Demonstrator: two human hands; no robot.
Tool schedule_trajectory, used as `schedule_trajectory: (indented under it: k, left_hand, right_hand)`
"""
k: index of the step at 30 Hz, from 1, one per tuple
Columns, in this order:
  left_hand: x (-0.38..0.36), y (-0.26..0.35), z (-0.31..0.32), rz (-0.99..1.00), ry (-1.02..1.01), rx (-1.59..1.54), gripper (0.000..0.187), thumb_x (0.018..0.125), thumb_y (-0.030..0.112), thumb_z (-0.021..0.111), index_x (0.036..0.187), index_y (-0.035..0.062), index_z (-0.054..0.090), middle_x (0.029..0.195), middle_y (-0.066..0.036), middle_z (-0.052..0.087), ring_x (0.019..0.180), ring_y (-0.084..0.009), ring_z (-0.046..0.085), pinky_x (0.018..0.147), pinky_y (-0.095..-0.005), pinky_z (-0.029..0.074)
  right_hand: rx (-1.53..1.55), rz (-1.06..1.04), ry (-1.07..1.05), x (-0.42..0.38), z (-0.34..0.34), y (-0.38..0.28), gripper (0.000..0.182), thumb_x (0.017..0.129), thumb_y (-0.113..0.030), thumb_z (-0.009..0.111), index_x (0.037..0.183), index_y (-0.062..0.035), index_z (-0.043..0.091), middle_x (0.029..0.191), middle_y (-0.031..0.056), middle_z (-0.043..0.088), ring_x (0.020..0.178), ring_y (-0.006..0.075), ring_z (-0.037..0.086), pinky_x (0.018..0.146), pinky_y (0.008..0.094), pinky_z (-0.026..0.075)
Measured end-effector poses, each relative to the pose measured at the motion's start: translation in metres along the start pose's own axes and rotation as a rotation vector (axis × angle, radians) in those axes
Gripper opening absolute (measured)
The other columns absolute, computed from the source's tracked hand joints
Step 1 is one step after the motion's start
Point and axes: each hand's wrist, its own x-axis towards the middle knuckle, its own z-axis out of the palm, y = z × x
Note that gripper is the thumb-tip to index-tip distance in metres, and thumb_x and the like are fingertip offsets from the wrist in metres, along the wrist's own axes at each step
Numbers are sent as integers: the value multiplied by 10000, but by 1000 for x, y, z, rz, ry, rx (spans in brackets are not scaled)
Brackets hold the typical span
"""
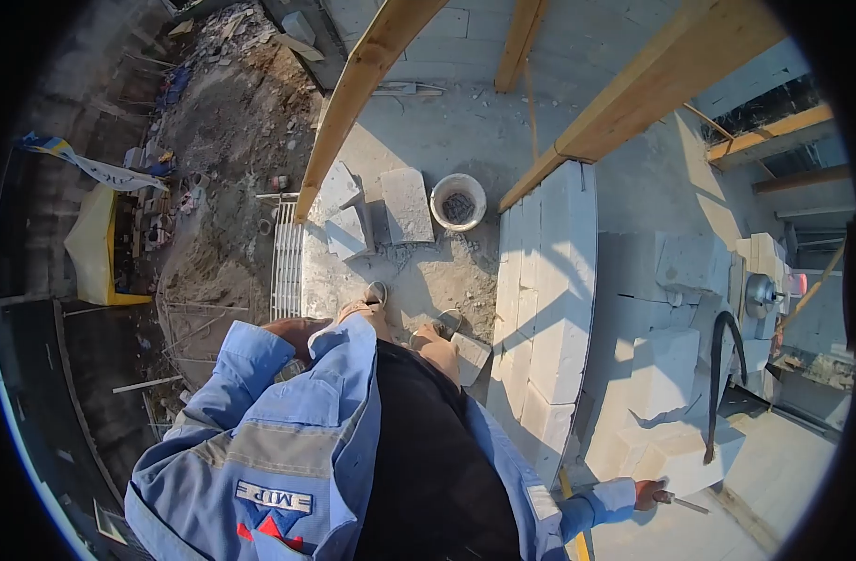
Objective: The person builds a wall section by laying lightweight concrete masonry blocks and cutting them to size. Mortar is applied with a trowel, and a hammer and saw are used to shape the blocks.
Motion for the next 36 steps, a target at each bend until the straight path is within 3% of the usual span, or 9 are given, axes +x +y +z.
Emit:
schedule_trajectory:
  k: [2,5,8,11,16,17,25,30,36]
  left_hand:
    - [-9,-14,-3,-5,-18,-3,856,750,265,787,1486,67,396,1385,-213,548,1208,-365,581,995,-429,481]
    - [27,-37,-24,-111,101,29,881,752,289,773,1502,62,370,1437,-221,499,1240,-380,558,1007,-414,486]
    - [65,-61,-31,54,158,-24,829,789,350,755,1482,60,403,1401,-224,532,1219,-385,570,1011,-424,478]
    - [97,-84,-13,116,-33,13,754,832,422,712,1457,90,449,1346,-221,577,1193,-388,586,1010,-430,470]
    - [138,-143,80,488,-535,28,459,863,437,631,1175,107,701,1165,-151,681,1072,-330,640,961,-429,484]
    - [135,-144,79,465,-600,-57,436,859,411,642,1158,100,705,1158,-146,686,1057,-327,644,936,-426,491]
    - [134,-163,93,531,-643,162,351,889,358,585,1082,79,673,1003,-164,698,981,-347,658,873,-442,490]
    - [121,-137,90,226,-548,-12,332,934,347,557,1124,77,600,985,-198,681,973,-366,656,828,-461,493]
    - [109,-127,83,424,-377,-284,321,958,335,550,984,30,646,921,-192,683,858,-325,668,774,-446,503]
  right_hand:
    - [97,139,8,-199,-56,-58,446,912,-388,664,888,53,605,735,217,668,534,308,661,538,397,563]
    - [246,390,73,-289,-88,-86,452,911,-391,667,879,55,603,697,208,663,492,300,651,510,388,562]
    - [279,149,113,-379,-54,-94,486,891,-402,734,852,31,517,595,95,501,300,215,477,289,336,407]
    - [168,217,-224,-485,-43,-92,429,908,-385,722,799,-11,545,634,77,530,524,174,506,490,343,444]
    - [-198,-165,-750,-646,-49,-24,483,845,-493,740,845,-34,590,710,125,630,676,271,630,642,401,477]
    - [-349,5,-1067,-656,-64,-58,550,833,-549,689,952,-13,649,881,221,686,879,425,671,744,485,512]
    - [-566,115,-1214,-738,-68,-43,452,756,-403,753,1026,-47,688,973,226,703,956,428,667,811,504,524]
    - [-598,141,-1192,-750,-67,-18,393,758,-330,703,1028,-46,666,1005,219,700,973,409,670,824,493,532]
    - [-476,206,-1178,-742,-97,6,428,683,-309,772,941,14,661,850,245,691,822,411,689,676,470,523]
